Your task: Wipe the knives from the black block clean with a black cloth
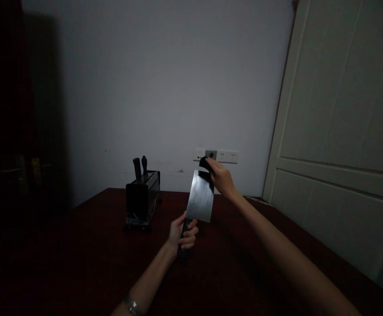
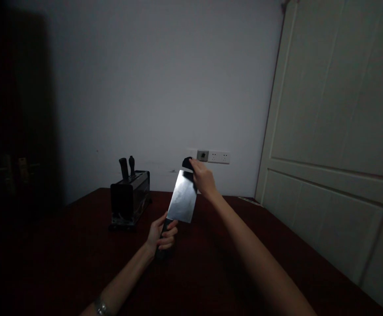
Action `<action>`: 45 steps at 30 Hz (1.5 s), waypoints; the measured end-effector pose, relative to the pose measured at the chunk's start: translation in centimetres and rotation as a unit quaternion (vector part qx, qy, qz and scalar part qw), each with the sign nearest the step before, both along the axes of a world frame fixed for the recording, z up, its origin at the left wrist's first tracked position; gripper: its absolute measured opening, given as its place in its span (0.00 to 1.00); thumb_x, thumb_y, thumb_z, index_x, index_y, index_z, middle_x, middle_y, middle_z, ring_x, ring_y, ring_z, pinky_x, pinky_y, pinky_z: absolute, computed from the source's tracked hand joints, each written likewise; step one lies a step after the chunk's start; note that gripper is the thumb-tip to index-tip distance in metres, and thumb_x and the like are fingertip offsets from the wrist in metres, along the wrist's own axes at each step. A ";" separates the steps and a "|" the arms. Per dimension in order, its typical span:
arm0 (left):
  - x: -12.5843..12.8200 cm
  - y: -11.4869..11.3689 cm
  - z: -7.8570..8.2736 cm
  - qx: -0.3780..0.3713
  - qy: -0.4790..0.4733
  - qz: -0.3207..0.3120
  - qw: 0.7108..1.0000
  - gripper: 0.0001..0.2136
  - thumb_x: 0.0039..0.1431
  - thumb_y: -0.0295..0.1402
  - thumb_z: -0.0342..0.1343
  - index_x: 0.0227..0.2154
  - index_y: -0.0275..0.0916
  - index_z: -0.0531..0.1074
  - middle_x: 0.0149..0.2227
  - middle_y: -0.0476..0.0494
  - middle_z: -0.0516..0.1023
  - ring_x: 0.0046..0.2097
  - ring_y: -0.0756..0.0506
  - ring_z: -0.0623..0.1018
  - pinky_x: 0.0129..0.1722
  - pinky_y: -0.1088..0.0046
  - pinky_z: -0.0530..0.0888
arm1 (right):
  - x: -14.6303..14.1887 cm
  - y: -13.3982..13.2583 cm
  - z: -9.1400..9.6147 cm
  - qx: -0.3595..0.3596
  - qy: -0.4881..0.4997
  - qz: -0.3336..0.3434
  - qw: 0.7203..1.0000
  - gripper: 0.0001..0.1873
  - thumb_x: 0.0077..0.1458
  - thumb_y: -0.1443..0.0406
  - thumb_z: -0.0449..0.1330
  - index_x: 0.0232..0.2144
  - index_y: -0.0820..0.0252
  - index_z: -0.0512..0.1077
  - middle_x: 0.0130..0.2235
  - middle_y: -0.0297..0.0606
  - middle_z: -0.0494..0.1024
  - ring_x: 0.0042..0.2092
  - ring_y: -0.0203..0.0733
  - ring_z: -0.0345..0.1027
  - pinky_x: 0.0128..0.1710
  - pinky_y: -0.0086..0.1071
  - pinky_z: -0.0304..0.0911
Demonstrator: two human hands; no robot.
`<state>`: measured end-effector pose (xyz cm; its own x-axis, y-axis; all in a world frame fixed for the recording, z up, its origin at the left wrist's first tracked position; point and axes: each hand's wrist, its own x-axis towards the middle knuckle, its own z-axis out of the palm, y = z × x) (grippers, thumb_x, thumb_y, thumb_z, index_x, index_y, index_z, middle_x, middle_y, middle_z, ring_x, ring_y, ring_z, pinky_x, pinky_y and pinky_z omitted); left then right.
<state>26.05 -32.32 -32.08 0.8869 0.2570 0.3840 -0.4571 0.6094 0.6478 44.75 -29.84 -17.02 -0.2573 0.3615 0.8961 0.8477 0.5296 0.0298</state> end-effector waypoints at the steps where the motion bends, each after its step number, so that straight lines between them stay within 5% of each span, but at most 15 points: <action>1: 0.0 0.0 0.0 0.002 0.004 -0.001 1.000 0.20 0.60 0.47 0.37 0.22 0.37 0.56 0.15 0.57 0.53 0.10 0.58 0.44 0.08 0.83 0.50 | 0.0 0.1 0.3 0.009 -0.016 -0.005 1.000 0.28 0.50 0.77 0.48 0.54 0.61 0.61 0.55 0.44 0.65 0.58 0.48 0.53 0.55 0.49 0.54; 8: 0.2 0.1 0.0 -0.007 -0.006 0.004 1.000 0.19 0.60 0.47 0.37 0.22 0.37 0.56 0.15 0.57 0.53 0.10 0.58 0.45 0.08 0.83 0.50 | -1.4 -0.9 -2.1 -0.024 -0.166 0.017 0.986 0.23 0.44 0.75 0.53 0.45 0.64 0.70 0.56 0.47 0.64 0.61 0.52 0.45 0.58 0.55 0.44; 16: -0.3 0.4 0.1 -0.024 -0.041 0.029 0.998 0.18 0.61 0.44 0.38 0.22 0.36 0.56 0.15 0.57 0.53 0.10 0.59 0.44 0.07 0.84 0.50 | -3.5 -2.6 -4.9 -0.048 -0.162 0.033 0.985 0.25 0.57 0.60 0.49 0.55 0.64 0.59 0.59 0.47 0.58 0.63 0.50 0.37 0.58 0.51 0.45; 27: 0.2 -0.2 0.2 0.003 -0.011 0.020 1.000 0.19 0.61 0.46 0.37 0.22 0.37 0.55 0.15 0.58 0.53 0.09 0.59 0.45 0.07 0.84 0.51 | -2.2 0.6 -2.3 -0.045 -0.127 -0.009 0.991 0.22 0.59 0.64 0.47 0.56 0.63 0.59 0.59 0.46 0.59 0.62 0.47 0.42 0.58 0.49 0.46; 36: 0.1 0.2 -0.2 -0.023 -0.039 0.062 0.997 0.18 0.60 0.44 0.39 0.22 0.37 0.55 0.15 0.58 0.53 0.10 0.59 0.44 0.07 0.85 0.50 | -4.9 -1.0 -6.5 -0.078 -0.153 0.074 0.982 0.20 0.59 0.67 0.47 0.53 0.66 0.62 0.56 0.49 0.63 0.61 0.44 0.47 0.58 0.43 0.48; 42: 0.3 0.1 -0.2 0.007 -0.008 0.024 1.000 0.19 0.60 0.47 0.38 0.22 0.37 0.57 0.15 0.57 0.53 0.10 0.59 0.45 0.07 0.84 0.50 | -3.6 1.9 -3.9 -0.057 -0.091 0.047 0.993 0.19 0.58 0.70 0.48 0.51 0.66 0.65 0.55 0.50 0.65 0.60 0.46 0.50 0.57 0.45 0.50; 45: 0.4 0.0 -0.2 0.010 -0.002 0.020 1.000 0.20 0.60 0.47 0.37 0.23 0.37 0.57 0.15 0.57 0.54 0.10 0.59 0.46 0.07 0.84 0.51 | -3.8 1.8 -4.4 -0.046 -0.072 0.049 0.995 0.19 0.57 0.71 0.48 0.50 0.66 0.65 0.55 0.50 0.65 0.60 0.46 0.50 0.58 0.45 0.50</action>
